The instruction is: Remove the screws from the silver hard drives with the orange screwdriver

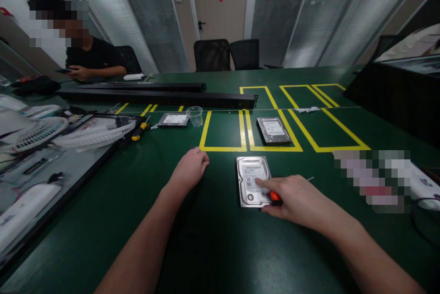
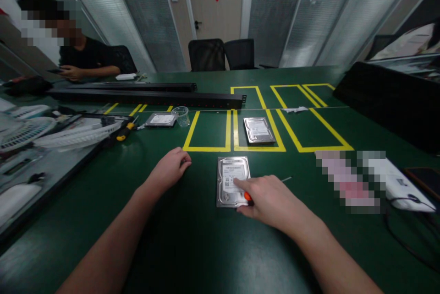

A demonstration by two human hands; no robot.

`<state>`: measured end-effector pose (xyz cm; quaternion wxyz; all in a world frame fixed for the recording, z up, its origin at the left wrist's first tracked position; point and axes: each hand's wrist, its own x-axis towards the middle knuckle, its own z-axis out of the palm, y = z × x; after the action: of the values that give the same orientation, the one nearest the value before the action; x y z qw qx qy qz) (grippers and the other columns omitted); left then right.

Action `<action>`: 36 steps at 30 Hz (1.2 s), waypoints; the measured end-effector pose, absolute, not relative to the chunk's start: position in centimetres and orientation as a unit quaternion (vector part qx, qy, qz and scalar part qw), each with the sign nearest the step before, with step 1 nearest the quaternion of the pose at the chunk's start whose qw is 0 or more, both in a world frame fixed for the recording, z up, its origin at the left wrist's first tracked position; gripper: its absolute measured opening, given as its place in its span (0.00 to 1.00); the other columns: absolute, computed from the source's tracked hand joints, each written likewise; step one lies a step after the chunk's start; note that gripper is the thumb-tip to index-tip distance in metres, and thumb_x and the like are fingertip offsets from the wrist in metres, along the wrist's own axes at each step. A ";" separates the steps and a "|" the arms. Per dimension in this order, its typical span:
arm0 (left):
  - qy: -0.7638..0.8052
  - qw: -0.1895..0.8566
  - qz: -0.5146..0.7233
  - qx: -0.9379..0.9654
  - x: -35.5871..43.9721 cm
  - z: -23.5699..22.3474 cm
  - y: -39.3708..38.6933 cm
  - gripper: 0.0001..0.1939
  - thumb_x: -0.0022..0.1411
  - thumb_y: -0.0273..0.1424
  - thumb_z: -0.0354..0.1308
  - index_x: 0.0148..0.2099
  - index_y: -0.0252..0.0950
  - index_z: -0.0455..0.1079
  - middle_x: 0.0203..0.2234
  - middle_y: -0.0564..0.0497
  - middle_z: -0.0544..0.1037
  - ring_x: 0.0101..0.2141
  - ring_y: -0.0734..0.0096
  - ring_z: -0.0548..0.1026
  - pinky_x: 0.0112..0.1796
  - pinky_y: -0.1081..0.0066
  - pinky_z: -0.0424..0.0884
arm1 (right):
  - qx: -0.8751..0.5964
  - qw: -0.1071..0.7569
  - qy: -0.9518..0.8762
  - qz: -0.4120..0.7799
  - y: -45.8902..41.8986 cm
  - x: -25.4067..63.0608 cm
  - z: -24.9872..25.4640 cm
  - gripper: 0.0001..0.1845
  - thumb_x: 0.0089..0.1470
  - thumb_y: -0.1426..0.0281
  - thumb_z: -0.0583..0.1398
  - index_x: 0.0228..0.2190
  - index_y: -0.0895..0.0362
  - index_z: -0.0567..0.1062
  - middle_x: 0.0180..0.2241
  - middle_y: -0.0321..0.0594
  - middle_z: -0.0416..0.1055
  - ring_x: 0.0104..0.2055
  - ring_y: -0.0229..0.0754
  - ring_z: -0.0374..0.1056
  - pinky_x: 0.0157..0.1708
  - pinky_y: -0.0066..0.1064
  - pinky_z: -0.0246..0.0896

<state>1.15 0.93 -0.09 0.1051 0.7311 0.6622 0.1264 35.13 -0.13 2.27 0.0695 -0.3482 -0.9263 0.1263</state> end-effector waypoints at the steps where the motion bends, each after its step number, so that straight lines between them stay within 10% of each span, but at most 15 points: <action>1: 0.660 0.104 0.125 0.733 1.2 -0.1 0.9 0.07 0.71 0.28 0.57 0.40 0.37 0.76 0.41 0.44 0.76 0.45 0.54 0.76 0.50 0.55 0.73 | -0.348 0.066 -0.927 0.123 -0.1 35.1 2.3 0.32 0.52 0.65 0.72 0.59 0.54 0.78 0.43 0.46 0.86 0.38 0.56 0.83 0.37 0.44 0.76; 19: 0.370 0.374 0.194 0.828 6.7 2.4 -2.1 0.05 0.74 0.26 0.57 0.45 0.37 0.74 0.45 0.48 0.74 0.43 0.66 0.74 0.44 0.68 0.70 | -0.384 0.056 -0.912 0.133 0.9 35.4 2.5 0.34 0.57 0.60 0.70 0.62 0.53 0.75 0.51 0.47 0.83 0.45 0.55 0.82 0.44 0.44 0.76; 36: 0.326 0.405 0.181 0.835 7.1 1.7 -2.0 0.05 0.71 0.21 0.59 0.44 0.36 0.73 0.46 0.48 0.75 0.45 0.65 0.74 0.46 0.67 0.69 | -0.384 0.054 -0.910 0.150 0.7 35.3 2.6 0.33 0.57 0.61 0.70 0.63 0.51 0.74 0.50 0.45 0.84 0.46 0.56 0.82 0.45 0.44 0.75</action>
<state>7.10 -2.01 1.69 0.4054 0.8346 0.3259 0.1813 35.26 0.67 2.59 0.0545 -0.3836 -0.9095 0.1505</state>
